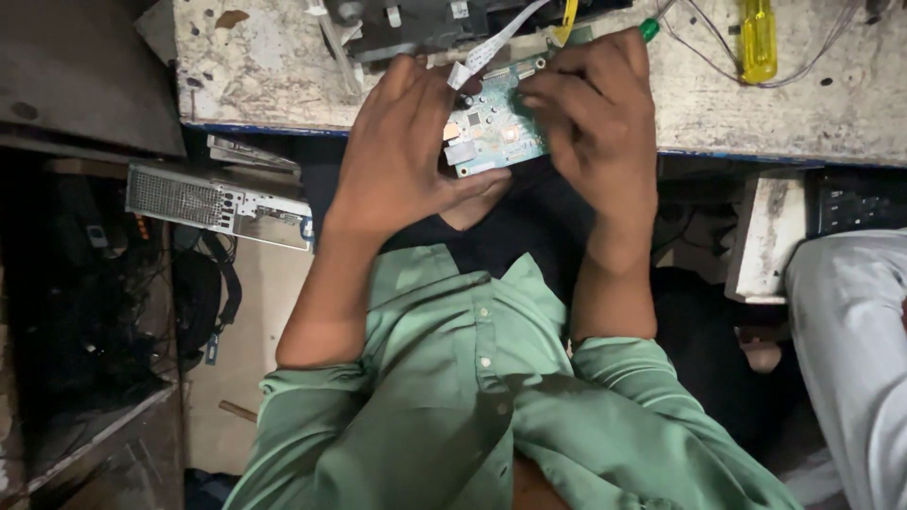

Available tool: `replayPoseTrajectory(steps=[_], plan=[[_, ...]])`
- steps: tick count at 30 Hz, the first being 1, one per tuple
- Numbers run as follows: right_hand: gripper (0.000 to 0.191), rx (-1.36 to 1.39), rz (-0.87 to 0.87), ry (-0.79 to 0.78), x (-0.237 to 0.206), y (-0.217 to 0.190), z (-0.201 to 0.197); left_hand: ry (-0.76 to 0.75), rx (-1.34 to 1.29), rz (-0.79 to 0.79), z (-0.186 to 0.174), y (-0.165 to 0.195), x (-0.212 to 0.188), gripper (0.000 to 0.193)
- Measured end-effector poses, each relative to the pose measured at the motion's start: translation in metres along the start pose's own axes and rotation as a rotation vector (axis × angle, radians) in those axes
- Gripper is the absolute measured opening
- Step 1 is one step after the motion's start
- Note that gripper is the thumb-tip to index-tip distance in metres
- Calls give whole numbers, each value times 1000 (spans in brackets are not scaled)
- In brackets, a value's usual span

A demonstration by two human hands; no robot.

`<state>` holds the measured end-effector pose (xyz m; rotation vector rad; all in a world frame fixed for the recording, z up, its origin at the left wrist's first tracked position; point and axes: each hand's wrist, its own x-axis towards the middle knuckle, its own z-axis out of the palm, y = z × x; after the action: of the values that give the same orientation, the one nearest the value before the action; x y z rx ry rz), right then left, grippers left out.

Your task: The person uses a screwdriver to remove screws from a circuit board, then flips the board over and continues unscrewing components. The person also removes a small black plastic part from the board.

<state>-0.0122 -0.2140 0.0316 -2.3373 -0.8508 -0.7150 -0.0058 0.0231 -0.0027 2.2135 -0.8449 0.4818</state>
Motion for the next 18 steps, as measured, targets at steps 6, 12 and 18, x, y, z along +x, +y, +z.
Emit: replayPoseTrajectory(steps=[6,12,18], plan=[[30,-45,-51,-38,-4,3,2,0,-5,-11,0,2,2,85],[31,20,-69,-68,-5,10,0,-22,-16,-18,-1,0,2,83],[24,42,-26,13,-7,9,2,18,-2,-20,0,2,3,88]])
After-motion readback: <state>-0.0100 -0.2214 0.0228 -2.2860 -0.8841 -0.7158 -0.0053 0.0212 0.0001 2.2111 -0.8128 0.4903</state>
